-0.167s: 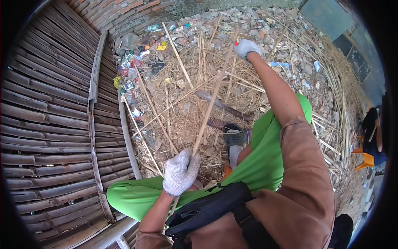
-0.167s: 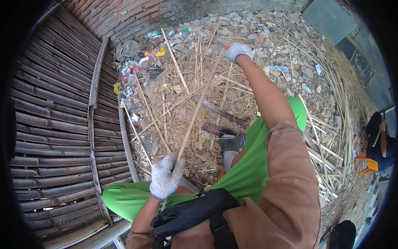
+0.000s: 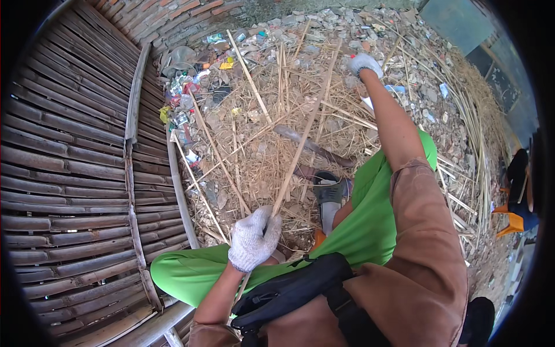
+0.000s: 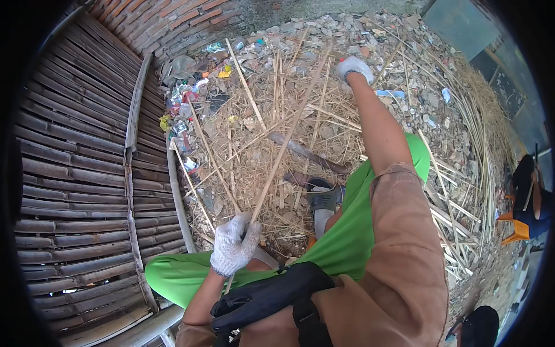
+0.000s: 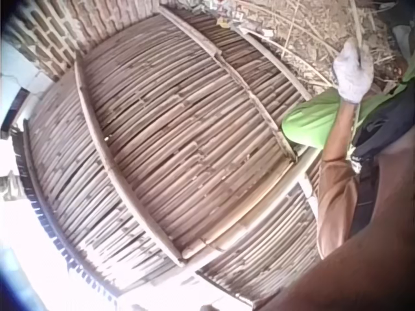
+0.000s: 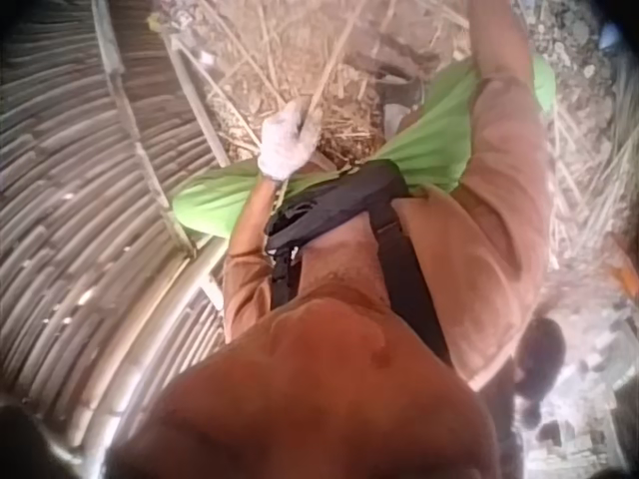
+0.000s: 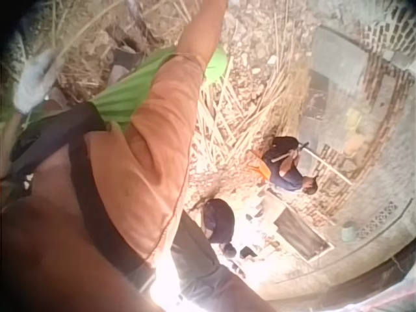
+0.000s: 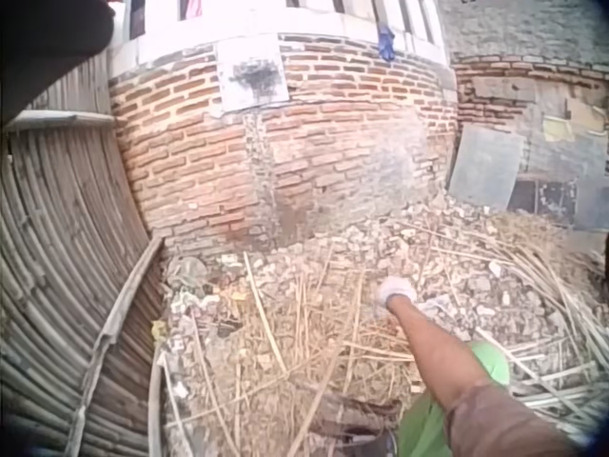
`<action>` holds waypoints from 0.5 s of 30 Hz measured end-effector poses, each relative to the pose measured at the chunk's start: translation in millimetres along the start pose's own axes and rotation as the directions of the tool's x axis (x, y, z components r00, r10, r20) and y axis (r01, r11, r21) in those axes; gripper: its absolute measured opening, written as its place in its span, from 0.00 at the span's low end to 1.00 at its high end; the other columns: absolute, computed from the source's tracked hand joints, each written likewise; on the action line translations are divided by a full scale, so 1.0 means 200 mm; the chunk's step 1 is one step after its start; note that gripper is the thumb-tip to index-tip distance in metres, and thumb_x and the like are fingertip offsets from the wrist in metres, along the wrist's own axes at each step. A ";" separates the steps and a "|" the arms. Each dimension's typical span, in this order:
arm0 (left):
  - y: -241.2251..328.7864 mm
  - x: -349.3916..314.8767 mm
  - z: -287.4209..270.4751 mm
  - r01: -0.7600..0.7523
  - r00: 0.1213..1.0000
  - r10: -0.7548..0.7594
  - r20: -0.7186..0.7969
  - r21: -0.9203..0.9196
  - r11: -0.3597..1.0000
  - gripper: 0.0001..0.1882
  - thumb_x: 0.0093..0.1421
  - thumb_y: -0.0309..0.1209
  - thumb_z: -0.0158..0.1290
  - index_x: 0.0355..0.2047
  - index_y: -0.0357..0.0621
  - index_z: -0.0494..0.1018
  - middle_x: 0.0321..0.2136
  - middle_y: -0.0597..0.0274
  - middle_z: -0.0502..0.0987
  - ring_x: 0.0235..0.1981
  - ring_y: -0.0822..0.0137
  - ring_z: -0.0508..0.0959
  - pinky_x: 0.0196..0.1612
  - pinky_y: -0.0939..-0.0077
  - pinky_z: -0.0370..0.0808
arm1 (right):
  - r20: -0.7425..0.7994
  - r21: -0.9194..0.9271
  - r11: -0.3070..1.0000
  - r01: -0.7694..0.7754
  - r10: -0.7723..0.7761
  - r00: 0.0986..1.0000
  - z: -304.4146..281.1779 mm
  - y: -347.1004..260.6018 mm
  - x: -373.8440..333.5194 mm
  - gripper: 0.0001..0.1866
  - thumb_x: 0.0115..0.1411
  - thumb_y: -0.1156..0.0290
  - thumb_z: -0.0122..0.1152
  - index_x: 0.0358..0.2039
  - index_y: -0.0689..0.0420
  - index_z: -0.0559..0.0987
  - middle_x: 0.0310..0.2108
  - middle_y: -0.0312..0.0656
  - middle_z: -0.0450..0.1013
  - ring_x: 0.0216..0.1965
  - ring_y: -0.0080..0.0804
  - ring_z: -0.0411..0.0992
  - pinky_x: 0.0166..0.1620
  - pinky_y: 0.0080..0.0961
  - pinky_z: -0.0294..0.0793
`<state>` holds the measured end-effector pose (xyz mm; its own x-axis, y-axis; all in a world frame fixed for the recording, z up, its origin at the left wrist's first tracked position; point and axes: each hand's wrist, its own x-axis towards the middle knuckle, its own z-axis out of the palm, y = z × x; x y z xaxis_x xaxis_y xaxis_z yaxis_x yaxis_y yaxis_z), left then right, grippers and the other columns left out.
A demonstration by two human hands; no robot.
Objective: The person whittles and shaves thin bamboo strips using a small knife by hand while wearing gloves.
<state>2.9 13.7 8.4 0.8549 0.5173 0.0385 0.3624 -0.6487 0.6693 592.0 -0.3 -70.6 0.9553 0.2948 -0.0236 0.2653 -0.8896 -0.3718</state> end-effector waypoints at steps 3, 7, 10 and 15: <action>-0.12 0.01 0.07 -0.078 0.997 0.076 -0.031 -0.039 0.996 0.08 0.71 0.31 0.57 0.45 0.39 0.75 0.23 0.47 0.79 0.24 0.48 0.84 0.30 0.58 0.80 | -0.074 0.008 0.997 -0.072 0.072 0.995 -0.07 0.18 0.09 0.31 0.67 0.46 0.53 0.56 0.58 0.85 0.61 0.60 0.78 0.62 0.59 0.77 0.63 0.50 0.76; -0.16 0.02 0.11 0.354 0.935 -0.279 0.220 -0.631 0.690 0.14 0.75 0.27 0.53 0.57 0.37 0.67 0.37 0.61 0.81 0.26 0.74 0.81 0.28 0.77 0.81 | 0.053 -0.050 0.977 0.208 -0.206 0.977 -0.09 -0.13 -0.20 0.28 0.66 0.47 0.52 0.51 0.56 0.88 0.52 0.58 0.83 0.54 0.57 0.82 0.58 0.47 0.80; -0.14 0.09 0.08 0.457 0.886 -0.370 0.280 -0.663 0.593 0.16 0.74 0.28 0.55 0.57 0.37 0.67 0.39 0.60 0.81 0.25 0.77 0.79 0.25 0.81 0.80 | 0.235 -0.008 0.893 0.451 -0.436 0.869 -0.06 -0.39 -0.70 0.27 0.67 0.48 0.51 0.45 0.58 0.88 0.47 0.58 0.84 0.49 0.56 0.83 0.55 0.48 0.82; -0.10 0.13 0.07 0.395 0.903 -0.426 0.046 -0.478 0.785 0.09 0.71 0.31 0.60 0.43 0.38 0.77 0.21 0.65 0.76 0.24 0.77 0.79 0.23 0.75 0.75 | 0.487 -0.012 0.682 0.731 -0.635 0.600 0.09 -0.55 -1.27 0.22 0.65 0.53 0.55 0.41 0.57 0.88 0.42 0.56 0.85 0.45 0.54 0.84 0.51 0.49 0.84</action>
<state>23.8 31.7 -14.8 0.6351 0.7179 -0.2850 0.4444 -0.0379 0.8950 318.6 29.5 -41.2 0.3414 0.9113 -0.2302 0.8810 -0.3956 -0.2594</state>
